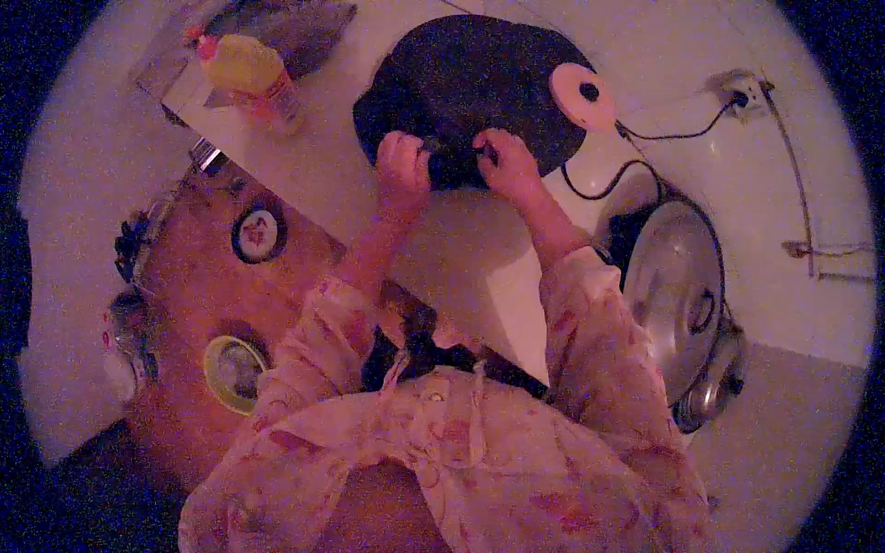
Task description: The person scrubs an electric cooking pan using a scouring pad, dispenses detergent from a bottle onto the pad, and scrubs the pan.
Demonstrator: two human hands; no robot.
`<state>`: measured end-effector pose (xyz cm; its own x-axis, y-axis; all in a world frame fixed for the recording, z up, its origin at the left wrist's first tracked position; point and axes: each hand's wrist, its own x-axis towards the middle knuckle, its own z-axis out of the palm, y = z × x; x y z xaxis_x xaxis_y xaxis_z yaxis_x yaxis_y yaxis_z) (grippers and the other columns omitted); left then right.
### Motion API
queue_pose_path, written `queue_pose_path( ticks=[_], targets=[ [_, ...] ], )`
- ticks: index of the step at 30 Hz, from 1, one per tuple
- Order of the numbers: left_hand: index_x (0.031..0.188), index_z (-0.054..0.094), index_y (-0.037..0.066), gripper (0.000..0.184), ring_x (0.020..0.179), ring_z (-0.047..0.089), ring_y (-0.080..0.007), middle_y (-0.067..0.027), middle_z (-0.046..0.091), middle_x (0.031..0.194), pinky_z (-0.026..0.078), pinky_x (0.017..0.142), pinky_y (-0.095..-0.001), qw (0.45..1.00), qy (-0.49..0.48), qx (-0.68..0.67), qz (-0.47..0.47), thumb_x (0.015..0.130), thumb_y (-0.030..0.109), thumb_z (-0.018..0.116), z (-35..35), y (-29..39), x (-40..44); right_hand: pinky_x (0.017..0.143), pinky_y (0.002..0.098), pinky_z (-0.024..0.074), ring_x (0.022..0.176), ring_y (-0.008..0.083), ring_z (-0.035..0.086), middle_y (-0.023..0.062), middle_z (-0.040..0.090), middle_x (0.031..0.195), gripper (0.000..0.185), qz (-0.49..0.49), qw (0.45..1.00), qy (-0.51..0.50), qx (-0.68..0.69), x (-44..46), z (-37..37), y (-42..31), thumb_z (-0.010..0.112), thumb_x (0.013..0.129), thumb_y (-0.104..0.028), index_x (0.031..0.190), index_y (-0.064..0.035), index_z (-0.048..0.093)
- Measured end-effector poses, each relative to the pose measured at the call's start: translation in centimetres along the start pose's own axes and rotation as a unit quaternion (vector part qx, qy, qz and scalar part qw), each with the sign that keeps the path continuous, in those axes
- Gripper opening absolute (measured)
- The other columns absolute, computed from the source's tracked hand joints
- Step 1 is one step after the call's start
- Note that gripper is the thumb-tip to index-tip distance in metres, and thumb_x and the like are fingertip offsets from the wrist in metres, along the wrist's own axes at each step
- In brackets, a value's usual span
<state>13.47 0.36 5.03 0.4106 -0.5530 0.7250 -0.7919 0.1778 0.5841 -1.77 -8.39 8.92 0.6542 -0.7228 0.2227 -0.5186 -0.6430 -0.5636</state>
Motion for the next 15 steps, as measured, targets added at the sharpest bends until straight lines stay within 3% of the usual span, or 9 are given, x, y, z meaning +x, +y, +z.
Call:
queue_pose_path(
  ticks=[2, 4, 5, 6, 7, 8, 10, 13, 15],
  targets=[
    [0.077, 0.048, 0.003, 0.009, 0.074, 0.047, -0.0335, -0.0142, 0.046, 0.080, 0.040, 0.065, -0.0405, 1.000, 0.030, 0.002, -0.009, 0.071, 0.003, 0.054, 0.7, -0.2, 0.2, 0.068, 0.0349, 0.0421, 0.074, 0.0276, 0.052, 0.0097, 0.055, 0.076, 0.022, -0.018, 1.000, -0.013, 0.001, 0.3, 0.0, 0.1, 0.056, 0.066, -0.006, 0.087, -0.0087, 0.053],
    [0.077, 0.048, 0.004, 0.010, 0.074, 0.046, -0.0335, -0.0140, 0.045, 0.078, 0.039, 0.064, -0.0417, 0.974, 0.130, -0.036, -0.182, 0.070, 0.004, 0.055, 1.6, -0.6, 0.9, 0.068, 0.0348, 0.0422, 0.074, 0.0278, 0.053, 0.0096, 0.055, 0.076, 0.023, -0.040, 0.999, -0.022, 0.003, 1.0, -0.1, -0.2, 0.055, 0.065, -0.006, 0.088, -0.0087, 0.053],
    [0.077, 0.048, 0.004, 0.010, 0.074, 0.046, -0.0335, -0.0140, 0.045, 0.078, 0.039, 0.064, -0.0417, 0.972, 0.138, -0.035, -0.188, 0.070, 0.004, 0.055, 1.7, -0.7, 0.9, 0.068, 0.0349, 0.0425, 0.075, 0.0280, 0.053, 0.0098, 0.054, 0.075, 0.023, 0.002, 0.998, -0.054, -0.007, 1.3, -0.3, -0.4, 0.055, 0.066, -0.007, 0.088, -0.0083, 0.052],
    [0.077, 0.048, 0.004, 0.009, 0.074, 0.046, -0.0341, -0.0145, 0.045, 0.078, 0.039, 0.064, -0.0420, 0.985, 0.109, -0.017, -0.131, 0.070, 0.004, 0.054, 1.8, -0.5, 0.4, 0.068, 0.0350, 0.0428, 0.076, 0.0282, 0.053, 0.0100, 0.054, 0.074, 0.023, 0.042, 0.995, -0.084, -0.020, 1.2, -0.5, -0.6, 0.055, 0.066, -0.007, 0.088, -0.0078, 0.052],
    [0.076, 0.047, 0.004, 0.009, 0.074, 0.046, -0.0348, -0.0150, 0.045, 0.078, 0.038, 0.064, -0.0423, 0.994, 0.078, 0.002, -0.073, 0.070, 0.004, 0.054, 1.9, -0.6, 0.2, 0.068, 0.0350, 0.0428, 0.076, 0.0282, 0.053, 0.0100, 0.054, 0.074, 0.023, 0.035, 0.995, -0.087, -0.025, 1.3, -0.3, -0.7, 0.055, 0.066, -0.007, 0.088, -0.0078, 0.052],
    [0.076, 0.047, 0.004, 0.009, 0.074, 0.046, -0.0348, -0.0150, 0.045, 0.078, 0.038, 0.064, -0.0423, 0.993, 0.087, 0.003, -0.077, 0.070, 0.004, 0.054, 2.0, -0.6, -0.3, 0.067, 0.0352, 0.0431, 0.076, 0.0285, 0.053, 0.0104, 0.054, 0.076, 0.023, -0.007, 0.995, -0.092, -0.031, 1.3, 0.1, -0.8, 0.055, 0.066, -0.008, 0.088, -0.0070, 0.051],
    [0.076, 0.047, 0.002, 0.011, 0.072, 0.045, -0.0359, -0.0173, 0.045, 0.074, 0.036, 0.062, -0.0420, 0.997, 0.038, -0.059, -0.009, 0.071, 0.006, 0.055, 1.9, -0.4, -1.3, 0.067, 0.0355, 0.0434, 0.076, 0.0288, 0.053, 0.0108, 0.053, 0.077, 0.023, -0.058, 0.992, -0.104, -0.036, 1.5, 0.7, -0.7, 0.055, 0.066, -0.008, 0.089, -0.0062, 0.051],
    [0.074, 0.046, 0.004, 0.010, 0.075, 0.046, -0.0354, -0.0148, 0.045, 0.079, 0.039, 0.064, -0.0429, 0.992, 0.064, -0.037, -0.104, 0.068, 0.003, 0.054, 2.8, -2.4, 1.3, 0.068, 0.0352, 0.0436, 0.076, 0.0291, 0.053, 0.0112, 0.053, 0.080, 0.022, -0.073, 0.991, -0.113, 0.011, 3.2, 0.9, -0.7, 0.056, 0.068, -0.008, 0.089, -0.0054, 0.051],
    [0.074, 0.046, 0.004, 0.010, 0.075, 0.046, -0.0351, -0.0142, 0.046, 0.079, 0.039, 0.064, -0.0426, 0.990, 0.074, -0.014, -0.120, 0.068, 0.004, 0.054, 3.5, -2.4, 1.6, 0.070, 0.0335, 0.0435, 0.078, 0.0284, 0.054, 0.0108, 0.053, 0.083, 0.020, -0.058, 0.992, -0.104, 0.046, 3.7, 1.2, -0.1, 0.058, 0.071, -0.009, 0.089, -0.0055, 0.051]
  ],
)
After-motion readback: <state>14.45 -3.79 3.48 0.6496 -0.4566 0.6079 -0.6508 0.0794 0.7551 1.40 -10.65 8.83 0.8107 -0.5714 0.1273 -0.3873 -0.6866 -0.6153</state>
